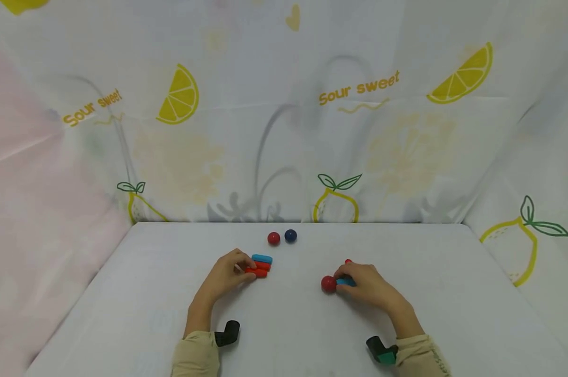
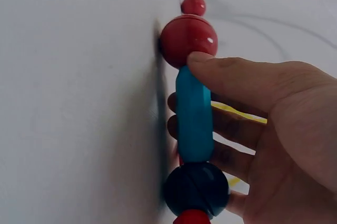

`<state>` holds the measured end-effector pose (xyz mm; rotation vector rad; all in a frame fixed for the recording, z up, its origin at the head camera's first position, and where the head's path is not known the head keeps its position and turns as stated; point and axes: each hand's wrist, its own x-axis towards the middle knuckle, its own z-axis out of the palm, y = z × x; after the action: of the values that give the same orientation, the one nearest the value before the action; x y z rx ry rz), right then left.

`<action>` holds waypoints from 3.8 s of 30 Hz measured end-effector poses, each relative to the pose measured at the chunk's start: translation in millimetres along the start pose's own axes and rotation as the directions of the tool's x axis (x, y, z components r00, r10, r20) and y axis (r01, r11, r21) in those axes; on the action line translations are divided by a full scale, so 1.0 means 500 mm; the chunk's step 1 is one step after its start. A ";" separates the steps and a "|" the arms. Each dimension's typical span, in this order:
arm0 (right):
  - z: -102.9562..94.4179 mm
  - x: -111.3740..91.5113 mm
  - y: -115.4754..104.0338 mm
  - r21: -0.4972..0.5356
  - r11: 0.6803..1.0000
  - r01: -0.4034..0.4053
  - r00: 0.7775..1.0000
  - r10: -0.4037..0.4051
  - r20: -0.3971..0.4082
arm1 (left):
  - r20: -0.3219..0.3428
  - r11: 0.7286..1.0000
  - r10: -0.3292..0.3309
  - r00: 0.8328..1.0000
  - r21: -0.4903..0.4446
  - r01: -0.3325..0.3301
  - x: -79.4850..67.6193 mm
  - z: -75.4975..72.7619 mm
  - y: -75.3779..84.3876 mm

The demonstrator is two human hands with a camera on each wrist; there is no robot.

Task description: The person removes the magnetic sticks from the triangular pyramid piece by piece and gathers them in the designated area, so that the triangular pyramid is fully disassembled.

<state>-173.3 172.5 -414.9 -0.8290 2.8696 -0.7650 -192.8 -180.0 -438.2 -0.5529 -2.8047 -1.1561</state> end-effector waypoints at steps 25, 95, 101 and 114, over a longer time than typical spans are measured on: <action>0.044 0.012 -0.018 -0.097 0.995 -0.029 0.983 0.010 -0.185 | 0.141 0.973 0.231 0.963 -0.029 -0.230 0.073 0.205 0.185; 0.035 0.015 -0.086 0.094 0.988 0.126 0.973 -0.141 0.184 | 0.184 0.984 0.166 0.969 -0.088 -0.152 0.036 0.141 0.101; 0.017 0.015 -0.046 0.193 0.981 0.005 0.988 -0.035 0.151 | 0.232 0.988 0.147 0.961 -0.088 -0.130 0.035 0.129 0.105; 0.060 0.035 -0.041 0.182 0.958 -0.223 0.963 0.246 -0.110 | 0.244 0.987 0.163 0.956 -0.040 -0.158 0.035 0.140 0.116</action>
<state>-172.5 135.2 -430.2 -0.4221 2.8902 -1.0467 -183.4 -88.2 -445.9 -0.9697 -2.8811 -1.1570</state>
